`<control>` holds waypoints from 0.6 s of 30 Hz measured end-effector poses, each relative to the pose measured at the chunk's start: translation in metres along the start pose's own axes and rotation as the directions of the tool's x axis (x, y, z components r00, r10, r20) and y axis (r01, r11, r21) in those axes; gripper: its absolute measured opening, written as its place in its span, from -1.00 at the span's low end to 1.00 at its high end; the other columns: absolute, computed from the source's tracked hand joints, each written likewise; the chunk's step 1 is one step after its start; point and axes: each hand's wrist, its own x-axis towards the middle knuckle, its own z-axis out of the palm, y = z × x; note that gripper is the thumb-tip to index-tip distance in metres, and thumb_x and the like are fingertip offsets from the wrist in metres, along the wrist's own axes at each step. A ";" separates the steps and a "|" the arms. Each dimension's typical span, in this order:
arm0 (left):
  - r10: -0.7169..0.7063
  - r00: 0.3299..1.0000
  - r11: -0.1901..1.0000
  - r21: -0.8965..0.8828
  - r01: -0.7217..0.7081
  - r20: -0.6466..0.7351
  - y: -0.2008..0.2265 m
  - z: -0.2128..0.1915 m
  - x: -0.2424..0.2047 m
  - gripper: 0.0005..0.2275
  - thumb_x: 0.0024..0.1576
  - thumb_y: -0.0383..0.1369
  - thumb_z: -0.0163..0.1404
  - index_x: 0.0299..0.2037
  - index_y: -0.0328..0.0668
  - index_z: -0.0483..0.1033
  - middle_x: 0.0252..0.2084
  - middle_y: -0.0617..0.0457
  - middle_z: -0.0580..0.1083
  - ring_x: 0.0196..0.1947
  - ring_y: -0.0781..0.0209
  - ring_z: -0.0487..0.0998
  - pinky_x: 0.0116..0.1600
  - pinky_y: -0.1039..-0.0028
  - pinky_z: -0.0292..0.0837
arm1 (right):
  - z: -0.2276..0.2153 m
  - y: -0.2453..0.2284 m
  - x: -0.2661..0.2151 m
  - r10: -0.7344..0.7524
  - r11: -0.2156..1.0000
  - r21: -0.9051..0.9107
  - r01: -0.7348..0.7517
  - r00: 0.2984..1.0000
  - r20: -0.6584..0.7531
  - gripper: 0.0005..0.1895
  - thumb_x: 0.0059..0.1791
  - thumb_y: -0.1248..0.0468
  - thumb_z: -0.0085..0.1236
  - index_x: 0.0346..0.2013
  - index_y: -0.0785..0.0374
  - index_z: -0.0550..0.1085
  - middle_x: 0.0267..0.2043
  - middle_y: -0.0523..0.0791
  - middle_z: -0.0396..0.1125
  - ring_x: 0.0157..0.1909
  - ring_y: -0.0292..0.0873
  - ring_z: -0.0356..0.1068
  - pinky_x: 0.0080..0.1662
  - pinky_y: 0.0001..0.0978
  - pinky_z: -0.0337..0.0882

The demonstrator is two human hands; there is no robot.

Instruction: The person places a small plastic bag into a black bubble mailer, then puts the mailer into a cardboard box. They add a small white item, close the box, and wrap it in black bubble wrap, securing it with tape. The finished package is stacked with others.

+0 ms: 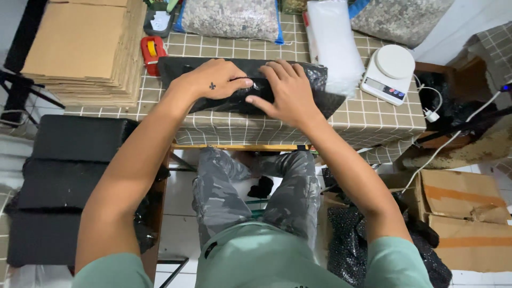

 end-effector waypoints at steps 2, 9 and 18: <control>-0.005 1.000 1.000 0.003 0.005 -0.015 0.003 -0.002 -0.002 -0.63 0.30 -0.17 -0.06 -0.48 -0.26 0.51 -0.61 -0.04 0.43 -0.61 -0.08 0.30 -0.34 0.17 0.32 | 0.014 0.016 0.004 -0.057 0.998 0.019 0.056 0.998 0.027 -0.42 0.06 -0.17 0.18 -0.08 0.35 0.48 -0.04 0.00 0.42 0.00 0.07 0.37 0.10 -0.11 0.28; 0.188 0.952 0.788 0.616 0.001 -0.242 -0.021 -0.018 0.002 -0.52 0.33 0.07 0.00 -0.46 -0.10 0.67 -0.58 -0.12 0.53 -0.65 -0.20 0.50 -0.44 0.19 0.39 | 0.042 0.056 0.022 -0.155 0.983 0.118 0.141 0.981 0.113 -0.49 0.15 0.03 0.19 -0.61 0.23 0.41 -0.55 -0.10 0.35 -0.62 -0.11 0.20 -0.43 -0.28 0.26; 0.417 0.830 0.484 0.863 0.143 -0.371 -0.081 0.004 0.034 -0.54 0.39 0.16 -0.12 -0.43 0.18 0.60 -0.53 0.23 0.54 -0.71 0.23 0.41 -0.48 0.43 0.25 | 0.076 0.083 0.033 -0.057 0.945 0.325 0.034 0.996 0.062 -0.48 0.03 0.05 0.43 -0.66 0.33 0.52 -0.64 -0.10 0.36 -0.73 -0.18 0.10 -0.56 -0.36 0.18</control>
